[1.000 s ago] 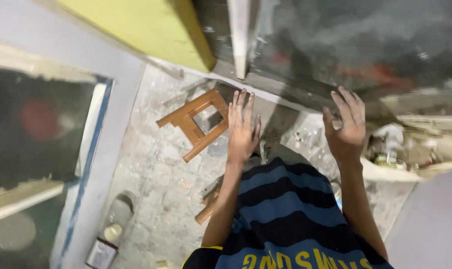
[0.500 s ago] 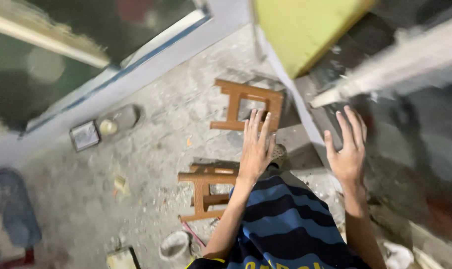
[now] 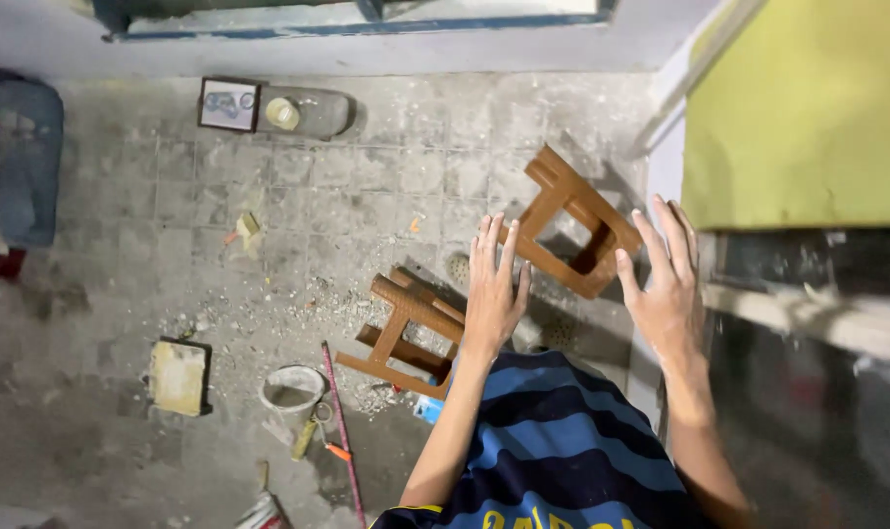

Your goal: The person retrieves a cloth from a bag, handles a small box and a cylindrical tube, lifts and moves a paint tray across the floor by hand, and opens a plastic bag.

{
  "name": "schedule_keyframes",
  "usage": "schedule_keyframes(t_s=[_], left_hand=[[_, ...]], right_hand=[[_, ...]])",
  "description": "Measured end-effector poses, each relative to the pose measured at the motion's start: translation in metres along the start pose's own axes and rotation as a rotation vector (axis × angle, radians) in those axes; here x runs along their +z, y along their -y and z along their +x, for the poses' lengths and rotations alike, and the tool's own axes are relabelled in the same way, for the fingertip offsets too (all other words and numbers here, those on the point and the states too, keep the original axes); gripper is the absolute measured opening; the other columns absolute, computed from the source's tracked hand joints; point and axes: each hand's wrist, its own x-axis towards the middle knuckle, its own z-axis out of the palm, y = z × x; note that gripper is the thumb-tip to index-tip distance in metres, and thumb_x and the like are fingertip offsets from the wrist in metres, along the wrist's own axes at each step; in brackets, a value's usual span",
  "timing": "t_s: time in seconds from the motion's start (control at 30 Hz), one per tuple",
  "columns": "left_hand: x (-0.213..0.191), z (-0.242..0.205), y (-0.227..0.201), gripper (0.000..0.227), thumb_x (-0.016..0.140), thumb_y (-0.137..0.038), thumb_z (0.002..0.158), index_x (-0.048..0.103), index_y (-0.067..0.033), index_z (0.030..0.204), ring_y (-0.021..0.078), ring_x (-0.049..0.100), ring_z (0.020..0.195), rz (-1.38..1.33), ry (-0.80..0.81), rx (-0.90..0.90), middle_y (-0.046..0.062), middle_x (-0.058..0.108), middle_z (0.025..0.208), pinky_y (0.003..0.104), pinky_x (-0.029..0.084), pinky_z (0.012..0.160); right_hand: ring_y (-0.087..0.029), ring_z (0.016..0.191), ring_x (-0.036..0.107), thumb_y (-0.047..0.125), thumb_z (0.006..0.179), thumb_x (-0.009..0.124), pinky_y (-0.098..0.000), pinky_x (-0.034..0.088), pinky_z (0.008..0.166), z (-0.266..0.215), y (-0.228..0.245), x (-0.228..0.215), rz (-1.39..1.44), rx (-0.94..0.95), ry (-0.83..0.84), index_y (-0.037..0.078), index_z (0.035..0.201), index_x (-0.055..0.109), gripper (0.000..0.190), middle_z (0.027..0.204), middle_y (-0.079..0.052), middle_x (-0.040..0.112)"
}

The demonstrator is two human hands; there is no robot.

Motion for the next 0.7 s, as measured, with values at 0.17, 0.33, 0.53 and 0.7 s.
schedule_keyframes(t_s=[0.17,0.33,0.53,0.7], left_hand=[[-0.036,0.045,0.052,0.064,0.06,-0.01,0.101,0.035,-0.007,0.16,0.0376,0.024,0.158,-0.014,-0.117,-0.067,0.018,0.03,0.168,0.055,0.022,0.129],[-0.089,0.077,0.109,0.064,0.061,-0.01,0.101,0.036,-0.0077,0.16,0.0376,0.025,0.159,0.007,-0.279,-0.151,0.018,0.031,0.167,0.055,0.023,0.13],[-0.145,0.091,0.168,0.062,0.062,-0.012,0.101,0.038,-0.0085,0.159,0.037,0.026,0.159,0.073,-0.449,-0.288,0.016,0.032,0.167,0.055,0.024,0.13],[-0.168,0.103,0.206,0.063,0.061,-0.013,0.101,0.037,-0.0062,0.159,0.0378,0.025,0.159,0.092,-0.548,-0.428,0.018,0.031,0.167,0.056,0.023,0.13]], right_hand=[[-0.038,0.149,0.044,0.009,0.099,0.068,-0.0474,0.04,0.123,0.069,0.038,0.054,0.039,-0.093,0.044,0.001,0.139,0.063,0.041,0.158,-0.017,0.05],[-0.037,0.149,0.044,0.007,0.101,0.068,-0.0471,0.039,0.123,0.135,0.087,0.11,0.062,-0.209,0.13,0.001,0.136,0.065,0.037,0.158,-0.017,0.05],[-0.037,0.15,0.043,0.004,0.097,0.069,-0.0467,0.039,0.122,0.198,0.142,0.168,0.108,-0.359,0.259,0.002,0.139,0.064,0.042,0.158,-0.017,0.05],[-0.036,0.15,0.045,0.003,0.096,0.069,-0.0465,0.04,0.123,0.25,0.178,0.219,0.134,-0.496,0.327,0.004,0.139,0.064,0.043,0.158,-0.014,0.051]])
